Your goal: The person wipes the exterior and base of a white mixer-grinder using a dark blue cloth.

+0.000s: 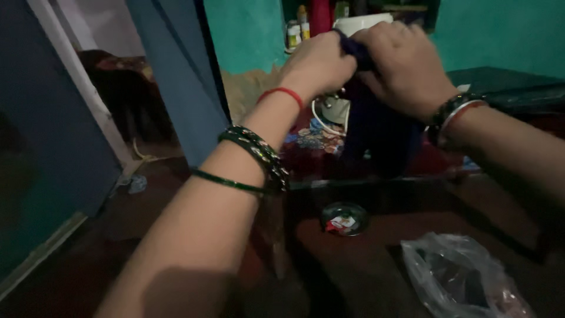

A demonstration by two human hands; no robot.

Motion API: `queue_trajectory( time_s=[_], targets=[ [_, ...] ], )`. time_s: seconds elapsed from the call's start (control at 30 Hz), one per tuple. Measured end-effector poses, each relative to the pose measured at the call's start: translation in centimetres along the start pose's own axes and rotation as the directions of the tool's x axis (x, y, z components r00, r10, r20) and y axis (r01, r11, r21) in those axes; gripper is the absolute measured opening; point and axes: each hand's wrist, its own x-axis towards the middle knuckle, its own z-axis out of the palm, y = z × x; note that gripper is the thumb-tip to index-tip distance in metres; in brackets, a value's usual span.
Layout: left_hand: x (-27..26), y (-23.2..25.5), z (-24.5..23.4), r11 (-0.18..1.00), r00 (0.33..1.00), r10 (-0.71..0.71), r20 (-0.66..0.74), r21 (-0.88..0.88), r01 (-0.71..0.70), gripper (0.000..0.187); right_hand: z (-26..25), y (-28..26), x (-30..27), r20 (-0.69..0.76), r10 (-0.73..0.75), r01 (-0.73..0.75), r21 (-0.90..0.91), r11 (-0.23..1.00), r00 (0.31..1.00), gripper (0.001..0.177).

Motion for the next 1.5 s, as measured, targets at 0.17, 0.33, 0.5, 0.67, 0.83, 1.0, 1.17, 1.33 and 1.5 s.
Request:
queue_trajectory(
  time_s=[0.17,0.33,0.5,0.67,0.83,1.0,1.17,1.33,1.5],
  targets=[
    [-1.6,2.0,-3.3,1.000,1.000,-0.001,0.014,-0.018,0.001,0.037,-3.9,-1.6,2.1,-0.022,-0.011,0.011,-0.002,1.000,1.000,0.050],
    [-3.5,5.5,-5.7,0.999,0.996,-0.037,0.081,0.000,0.037,0.027,-4.9,-0.6,1.5,-0.044,0.066,-0.065,0.027,0.998,0.997,0.049],
    [-7.2,3.5,-8.9,0.983,0.961,0.116,0.251,-0.166,-0.075,0.027,-3.6,3.1,-2.2,0.019,0.345,-0.345,0.033,0.938,0.939,0.048],
    [-9.9,0.7,-7.2,0.868,0.763,0.114,0.636,-0.438,0.236,0.017,-2.6,2.6,-2.8,-0.028,0.318,-0.316,0.064,0.947,0.948,0.046],
    [-9.6,2.0,-4.8,0.611,0.761,0.015,0.649,-0.608,0.506,0.026,-3.7,-0.8,1.8,-0.068,0.136,-0.134,0.019,0.991,0.988,0.053],
    [-5.5,1.5,-3.6,0.679,0.901,-0.011,0.434,-0.659,0.325,0.043,-4.5,-2.7,3.4,-0.098,0.007,-0.004,0.027,1.000,0.995,0.047],
    [-6.4,1.2,-6.0,0.770,0.904,-0.006,0.428,-0.575,0.277,0.040,-2.4,-0.6,2.9,-0.082,0.048,-0.040,0.096,0.995,0.995,0.049],
    [-10.7,-2.2,-10.5,0.790,0.851,0.122,0.511,-0.569,0.228,0.038,0.9,2.2,1.1,0.084,0.286,-0.289,0.030,0.957,0.955,0.042],
    [-13.8,-5.9,-10.1,0.650,0.726,0.000,0.687,-0.552,0.522,0.032,3.4,-0.4,1.9,0.038,0.186,-0.188,0.067,0.980,0.982,0.045]
  ],
)
